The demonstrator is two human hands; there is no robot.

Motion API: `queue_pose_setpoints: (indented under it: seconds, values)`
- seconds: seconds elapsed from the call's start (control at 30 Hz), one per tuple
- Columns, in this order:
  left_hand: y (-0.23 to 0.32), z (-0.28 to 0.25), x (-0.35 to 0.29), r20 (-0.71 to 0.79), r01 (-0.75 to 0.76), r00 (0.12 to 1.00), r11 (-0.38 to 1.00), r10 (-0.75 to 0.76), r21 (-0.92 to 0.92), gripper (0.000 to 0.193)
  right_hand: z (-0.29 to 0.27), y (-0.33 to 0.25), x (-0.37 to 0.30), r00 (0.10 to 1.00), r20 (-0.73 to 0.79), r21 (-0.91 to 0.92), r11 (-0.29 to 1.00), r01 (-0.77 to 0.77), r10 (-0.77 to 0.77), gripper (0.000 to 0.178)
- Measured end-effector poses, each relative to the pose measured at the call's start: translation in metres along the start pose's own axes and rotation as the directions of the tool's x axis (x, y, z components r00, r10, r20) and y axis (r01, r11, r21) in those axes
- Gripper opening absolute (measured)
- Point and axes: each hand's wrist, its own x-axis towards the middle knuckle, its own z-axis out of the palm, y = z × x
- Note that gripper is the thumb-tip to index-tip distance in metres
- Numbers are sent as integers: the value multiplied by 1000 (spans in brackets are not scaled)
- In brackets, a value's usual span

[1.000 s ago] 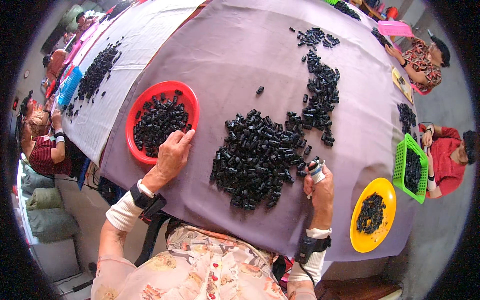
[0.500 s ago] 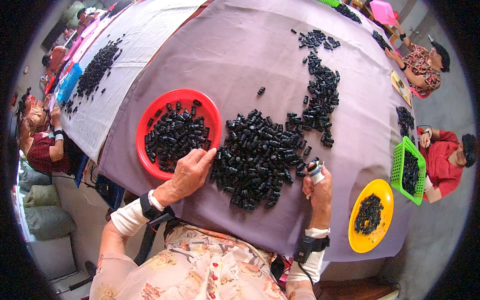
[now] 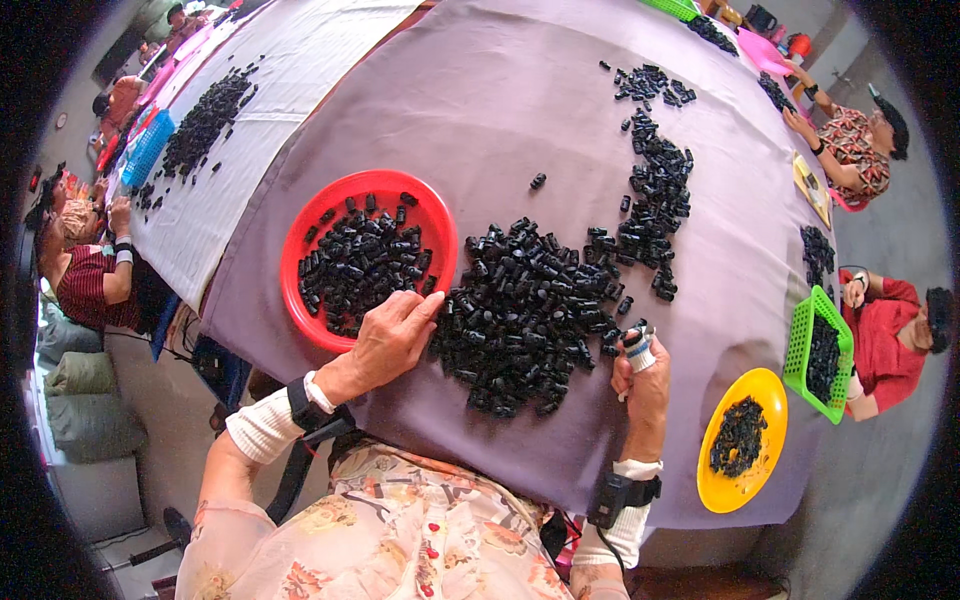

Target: The person assembles cord locks by hand, picking up a spring and a housing from a red plate, inserting the spring into the housing, and then placing the assembled unit onto a pile on the table.

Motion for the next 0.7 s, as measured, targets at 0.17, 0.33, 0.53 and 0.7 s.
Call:
queue_pose_setpoints:
  seconds: [0.17, 0.33, 0.53, 0.7]
  values:
    - [-5, 1, 0, -5, -51, 999, 998, 51, 39, 40, -4, 4, 2, 1000, 9, -35, 999, 18, -18, 10]
    - [-12, -5, 8, 7, -74, 997, 997, 74, 24, 39, -2, 1, -4, 999, 45, -43, 999, 20, -18, 21]
    - [-13, -11, 8, -15, -65, 998, 998, 65, 1, 37, -3, 6, -2, 999, -40, 75, 997, 28, -25, 21]
    - [14, -20, 8, -87, -46, 995, 997, 41, -56, 29, -4, 4, -4, 999, -49, 40, 999, -21, 23, 16]
